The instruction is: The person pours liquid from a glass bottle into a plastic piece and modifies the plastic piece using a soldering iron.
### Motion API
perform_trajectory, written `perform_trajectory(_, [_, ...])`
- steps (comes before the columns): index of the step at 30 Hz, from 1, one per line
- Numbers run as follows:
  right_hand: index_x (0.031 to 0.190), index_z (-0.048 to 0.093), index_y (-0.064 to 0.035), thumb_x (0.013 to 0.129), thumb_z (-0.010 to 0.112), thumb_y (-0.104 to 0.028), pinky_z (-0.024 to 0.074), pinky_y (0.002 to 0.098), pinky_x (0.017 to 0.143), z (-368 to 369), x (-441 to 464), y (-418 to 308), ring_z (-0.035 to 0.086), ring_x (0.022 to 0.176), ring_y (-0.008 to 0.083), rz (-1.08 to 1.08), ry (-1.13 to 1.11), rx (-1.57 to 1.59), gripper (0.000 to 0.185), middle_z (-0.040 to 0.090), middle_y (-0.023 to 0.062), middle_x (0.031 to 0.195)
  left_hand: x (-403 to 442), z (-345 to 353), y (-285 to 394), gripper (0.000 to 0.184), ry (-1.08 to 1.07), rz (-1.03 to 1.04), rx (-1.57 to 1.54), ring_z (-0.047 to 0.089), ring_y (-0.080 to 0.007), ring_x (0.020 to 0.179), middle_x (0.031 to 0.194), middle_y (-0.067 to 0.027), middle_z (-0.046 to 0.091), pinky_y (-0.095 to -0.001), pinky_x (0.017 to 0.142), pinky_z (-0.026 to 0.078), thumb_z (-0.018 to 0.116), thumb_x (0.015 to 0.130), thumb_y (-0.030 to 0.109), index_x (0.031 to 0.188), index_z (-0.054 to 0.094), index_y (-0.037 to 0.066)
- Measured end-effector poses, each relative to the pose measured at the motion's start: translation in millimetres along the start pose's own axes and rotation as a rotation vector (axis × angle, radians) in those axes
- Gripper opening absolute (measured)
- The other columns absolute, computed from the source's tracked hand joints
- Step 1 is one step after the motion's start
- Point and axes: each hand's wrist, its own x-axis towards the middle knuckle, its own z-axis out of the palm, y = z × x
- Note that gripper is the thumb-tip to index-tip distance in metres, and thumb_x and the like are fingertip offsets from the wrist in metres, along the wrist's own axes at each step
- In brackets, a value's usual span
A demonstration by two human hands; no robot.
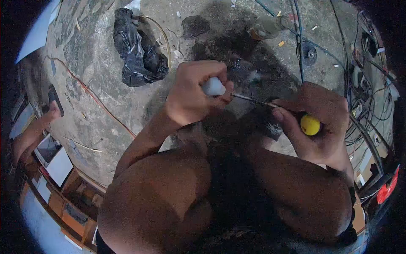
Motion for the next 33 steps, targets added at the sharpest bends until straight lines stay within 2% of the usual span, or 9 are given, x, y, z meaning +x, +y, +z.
perform_trajectory(4, [0.081, 0.071, 0.0007, 0.072, 0.074, -0.001, 0.0431, 0.0298, 0.050, 2.3, 4.7, -1.5, 0.059, 0.053, 0.0205, -0.083, 0.001, -0.044, 0.010, 0.062, 0.0100, 0.062, 1.6, -3.9, 0.8, 0.022, -0.054, 0.044, -0.097, 0.064, -0.0248, 0.066, 0.069, -0.0111, 0.059, -0.0348, 0.059, 0.048, 0.076, 0.067, 0.011, 0.074, 0.057, 0.003])
perform_trajectory(9, [0.084, 0.070, -0.0008, 0.070, 0.074, -0.002, 0.0456, 0.0339, 0.052, 9.3, 9.0, 4.2, 0.060, 0.056, 0.0259, -0.145, -0.070, -0.120, 0.014, 0.062, 0.0107, 0.066, 2.5, -1.6, -0.8, 0.027, -0.065, 0.169, 0.010, 0.065, -0.0294, 0.069, 0.071, -0.0102, 0.061, -0.0378, 0.060, 0.049, 0.078, 0.062, 0.016, 0.079, 0.060, 0.006])
perform_trajectory(13, [0.091, 0.065, -0.0079, 0.063, 0.068, -0.008, 0.0506, 0.0448, 0.064, 30.7, 9.3, 5.1, 0.063, 0.078, 0.0348, -0.060, -0.208, -0.090, 0.028, 0.064, 0.0125, 0.081, 10.8, 0.4, -2.6, 0.026, -0.183, 0.282, -0.008, 0.065, -0.0327, 0.071, 0.073, -0.0106, 0.062, -0.0423, 0.060, 0.050, 0.075, 0.063, 0.019, 0.082, 0.061, 0.009])
perform_trajectory(19, [0.084, 0.064, -0.0023, 0.076, 0.069, -0.010, 0.0498, 0.0445, 0.062, 41.0, 16.0, 39.7, 0.062, 0.072, 0.0386, -0.062, -0.246, 0.206, 0.012, 0.063, 0.0168, 0.076, 11.5, 6.7, -11.9, 0.023, -0.187, 0.278, 0.343, 0.064, -0.0320, 0.072, 0.074, -0.0082, 0.062, -0.0431, 0.060, 0.051, 0.072, 0.064, 0.017, 0.083, 0.062, 0.010])
perform_trajectory(25, [0.083, 0.067, -0.0004, 0.079, 0.070, -0.009, 0.0506, 0.0403, 0.062, 39.8, 16.7, 59.3, 0.064, 0.070, 0.0364, -0.083, -0.297, 0.177, 0.010, 0.065, 0.0167, 0.077, 14.2, 20.5, -35.4, 0.022, -0.127, 0.340, 0.338, 0.065, -0.0313, 0.073, 0.075, -0.0093, 0.062, -0.0413, 0.062, 0.052, 0.072, 0.063, 0.016, 0.082, 0.062, 0.009])
perform_trajectory(28, [0.080, 0.068, -0.0001, 0.077, 0.073, -0.008, 0.0509, 0.0379, 0.062, 18.6, 10.6, 60.2, 0.065, 0.068, 0.0326, -0.017, -0.209, 0.192, 0.010, 0.066, 0.0153, 0.075, 2.4, 1.6, -102.0, 0.016, 0.196, 0.173, 0.110, 0.064, -0.0322, 0.067, 0.072, -0.0104, 0.062, -0.0366, 0.060, 0.050, 0.071, 0.064, 0.008, 0.077, 0.061, 0.005])
perform_trajectory(29, [0.079, 0.067, -0.0002, 0.077, 0.073, -0.008, 0.0506, 0.0373, 0.061, 14.1, 5.0, 63.4, 0.065, 0.067, 0.0315, 0.043, -0.190, 0.175, 0.010, 0.066, 0.0147, 0.074, 4.6, -30.1, -88.2, 0.012, 0.079, -0.005, 0.315, 0.063, -0.0250, 0.061, 0.066, -0.0115, 0.060, -0.0345, 0.059, 0.049, 0.071, 0.067, 0.006, 0.071, 0.060, 0.003])
perform_trajectory(30, [0.078, 0.067, -0.0003, 0.077, 0.074, -0.007, 0.0504, 0.0366, 0.061, 10.7, -2.3, 66.4, 0.065, 0.067, 0.0304, 0.107, -0.169, 0.159, 0.010, 0.066, 0.0142, 0.074, 0.9, -41.3, -102.2, 0.014, 0.209, 0.074, 0.411, 0.055, -0.0180, 0.054, 0.060, -0.0098, 0.053, -0.0324, 0.053, 0.044, 0.069, 0.067, 0.002, 0.067, 0.055, 0.002])
perform_trajectory(33, [0.078, 0.068, -0.0013, 0.077, 0.074, -0.006, 0.0495, 0.0337, 0.059, 2.2, -4.4, 65.2, 0.065, 0.066, 0.0268, 0.125, -0.143, 0.085, 0.008, 0.066, 0.0120, 0.072, 1.3, -54.7, -72.3, 0.021, 0.209, 0.072, 0.270, 0.045, -0.0171, 0.050, 0.058, -0.0066, 0.046, -0.0299, 0.049, 0.038, 0.067, 0.070, -0.002, 0.063, 0.048, 0.002])
